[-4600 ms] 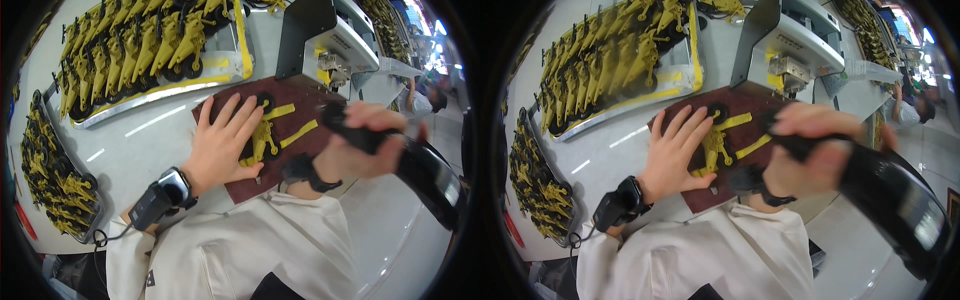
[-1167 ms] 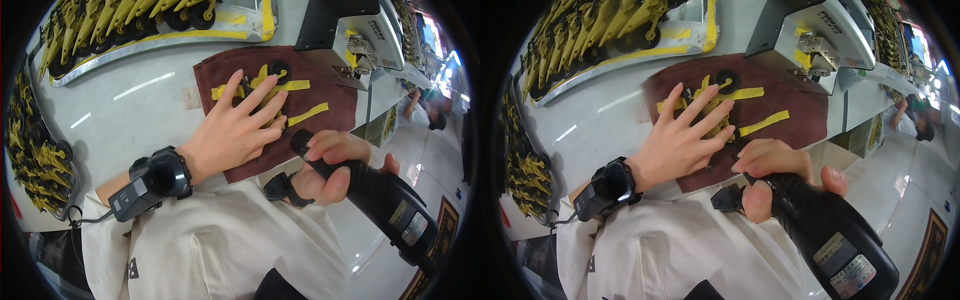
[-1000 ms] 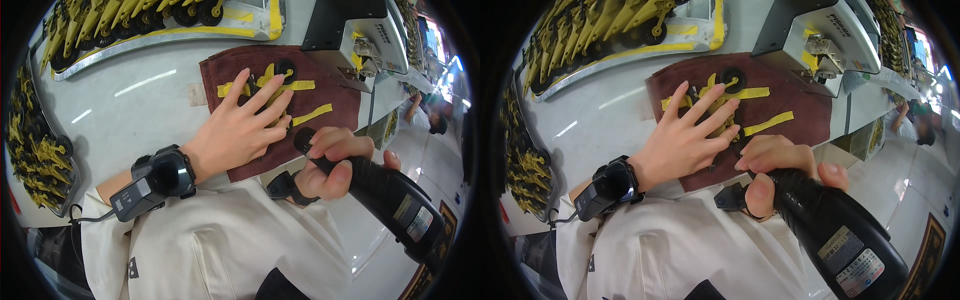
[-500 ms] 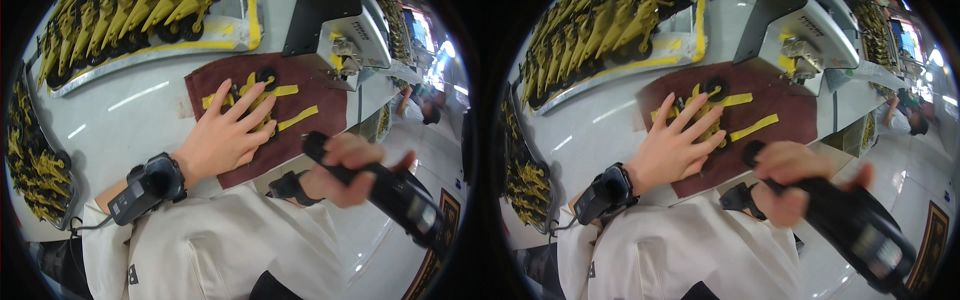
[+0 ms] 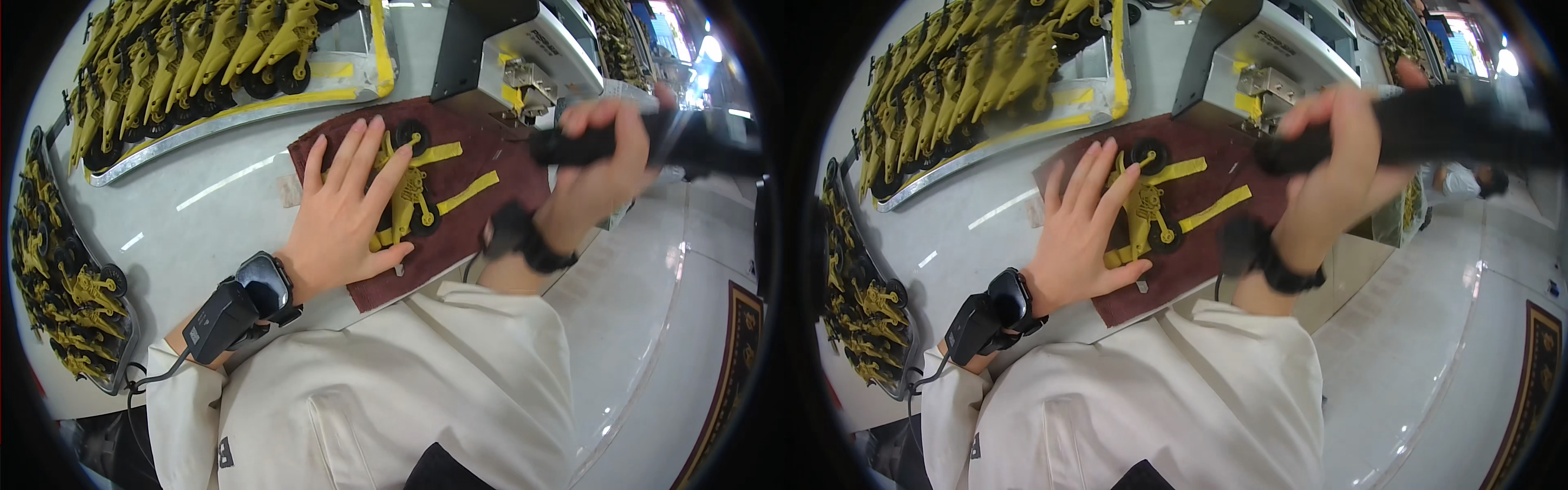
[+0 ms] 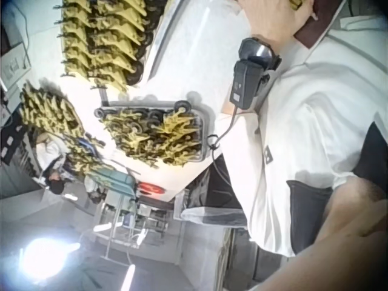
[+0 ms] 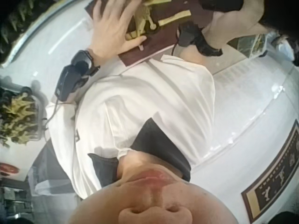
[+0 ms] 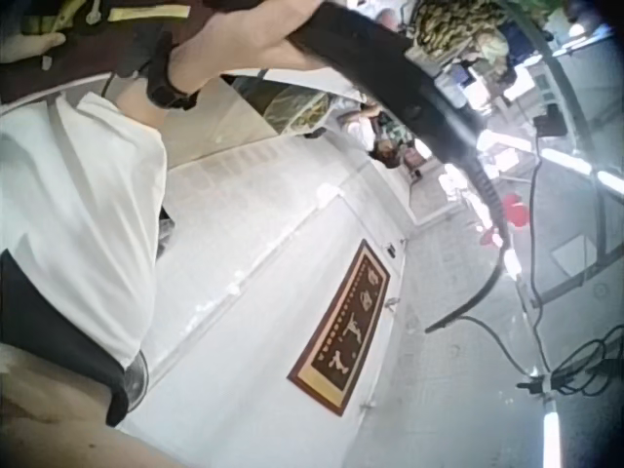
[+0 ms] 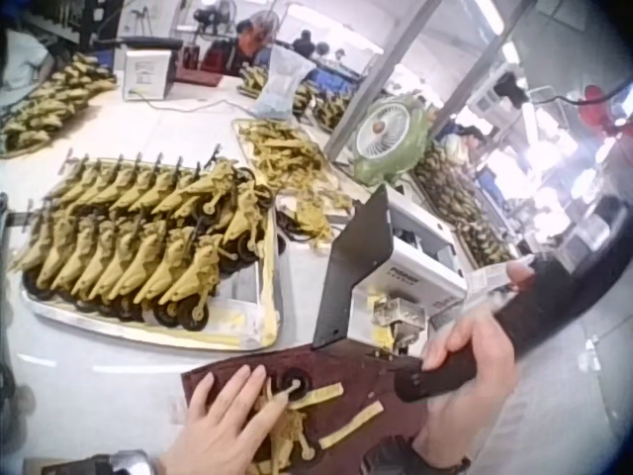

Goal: The person is using an electric screwdriver and a small press machine to assemble small yellow toy motorcycle components on a factory workbench.

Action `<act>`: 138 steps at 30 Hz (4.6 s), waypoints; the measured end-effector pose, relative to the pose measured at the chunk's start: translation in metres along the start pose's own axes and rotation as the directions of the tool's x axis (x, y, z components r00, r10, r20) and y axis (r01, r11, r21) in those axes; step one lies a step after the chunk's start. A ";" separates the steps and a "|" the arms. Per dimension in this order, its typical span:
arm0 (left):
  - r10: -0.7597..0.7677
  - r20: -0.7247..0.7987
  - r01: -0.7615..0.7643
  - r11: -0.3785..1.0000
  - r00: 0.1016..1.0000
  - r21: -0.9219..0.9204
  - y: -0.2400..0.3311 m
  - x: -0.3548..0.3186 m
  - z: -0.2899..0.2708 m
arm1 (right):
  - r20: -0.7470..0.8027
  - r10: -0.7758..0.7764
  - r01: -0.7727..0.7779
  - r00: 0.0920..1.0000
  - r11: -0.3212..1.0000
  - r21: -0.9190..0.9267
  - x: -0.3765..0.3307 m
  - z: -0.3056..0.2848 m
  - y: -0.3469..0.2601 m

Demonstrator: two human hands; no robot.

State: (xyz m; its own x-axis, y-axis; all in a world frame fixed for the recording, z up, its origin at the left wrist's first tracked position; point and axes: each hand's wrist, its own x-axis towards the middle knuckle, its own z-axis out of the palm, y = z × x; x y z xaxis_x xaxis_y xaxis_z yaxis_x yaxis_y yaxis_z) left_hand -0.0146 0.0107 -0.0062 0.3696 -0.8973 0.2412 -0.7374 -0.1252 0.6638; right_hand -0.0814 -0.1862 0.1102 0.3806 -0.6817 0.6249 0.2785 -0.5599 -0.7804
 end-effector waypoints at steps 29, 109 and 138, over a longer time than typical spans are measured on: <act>-0.038 -0.017 0.038 0.999 0.999 0.004 -0.005 -0.007 0.003 | 0.539 0.060 -0.282 0.840 0.897 0.340 -0.116 -0.007 -0.036; -0.411 -0.911 0.991 0.112 -0.026 -0.079 -0.013 -0.382 -0.125 | -0.168 0.016 -0.028 0.986 0.997 -0.073 -0.075 -0.005 0.025; -0.463 -0.886 0.984 0.167 0.029 -0.055 -0.058 -0.300 -0.137 | -0.132 0.046 -0.067 0.990 0.985 -0.161 -0.072 -0.006 0.027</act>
State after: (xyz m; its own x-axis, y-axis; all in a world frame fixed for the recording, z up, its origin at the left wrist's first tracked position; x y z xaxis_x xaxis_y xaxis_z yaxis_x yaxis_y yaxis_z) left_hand -0.0054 0.3453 -0.0201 0.8532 0.4067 0.3266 0.2717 -0.8810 0.3873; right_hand -0.1065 -0.1549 0.0440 0.2733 -0.7626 0.5863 0.1070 -0.5816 -0.8064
